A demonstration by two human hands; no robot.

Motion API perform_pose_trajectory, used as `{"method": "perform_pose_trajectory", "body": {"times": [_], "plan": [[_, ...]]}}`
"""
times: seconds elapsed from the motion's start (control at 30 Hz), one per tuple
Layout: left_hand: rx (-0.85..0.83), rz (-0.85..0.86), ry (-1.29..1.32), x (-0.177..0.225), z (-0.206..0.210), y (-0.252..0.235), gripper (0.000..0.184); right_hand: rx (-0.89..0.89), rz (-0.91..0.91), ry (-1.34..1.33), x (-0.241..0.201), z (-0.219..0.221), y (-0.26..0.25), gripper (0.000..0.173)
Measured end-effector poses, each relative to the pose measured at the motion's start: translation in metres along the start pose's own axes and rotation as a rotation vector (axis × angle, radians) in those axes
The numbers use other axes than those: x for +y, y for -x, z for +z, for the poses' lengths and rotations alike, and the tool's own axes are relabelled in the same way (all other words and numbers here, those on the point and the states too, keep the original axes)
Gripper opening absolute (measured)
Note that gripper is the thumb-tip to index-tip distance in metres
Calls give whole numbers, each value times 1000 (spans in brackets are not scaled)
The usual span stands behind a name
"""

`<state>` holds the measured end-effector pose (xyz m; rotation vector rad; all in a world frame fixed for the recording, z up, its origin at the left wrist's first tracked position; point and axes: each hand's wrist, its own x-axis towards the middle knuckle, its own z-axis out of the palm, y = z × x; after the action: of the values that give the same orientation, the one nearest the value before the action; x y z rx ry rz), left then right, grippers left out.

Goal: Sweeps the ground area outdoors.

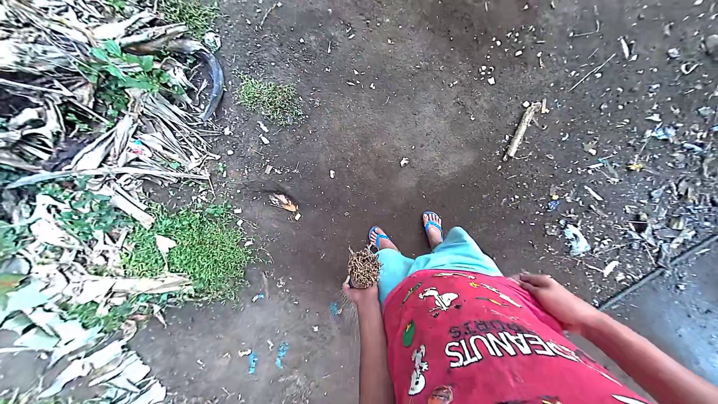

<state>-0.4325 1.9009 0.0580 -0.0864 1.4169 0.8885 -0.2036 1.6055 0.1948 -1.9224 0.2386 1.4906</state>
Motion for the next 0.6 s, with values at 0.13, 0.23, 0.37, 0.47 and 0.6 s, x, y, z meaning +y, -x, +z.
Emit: {"method": "perform_pose_trajectory", "body": {"times": [0.13,0.23,0.37,0.47,0.6], "plan": [[-67,-201,292,30,-20,-49,50,-73,10,-83,-40,24,71,27],[-497,-317,357,37,-48,-69,36,-111,-71,-86,-48,36,99,26],[-363,-261,-181,60,6,-57,42,-173,-38,-112,-38,35,83,25],[-283,-173,-407,59,29,-30,30,-129,56,198,-51,57,58,18],[-275,-192,-397,58,28,-26,28,-281,-3,753,-69,79,9,25]]}}
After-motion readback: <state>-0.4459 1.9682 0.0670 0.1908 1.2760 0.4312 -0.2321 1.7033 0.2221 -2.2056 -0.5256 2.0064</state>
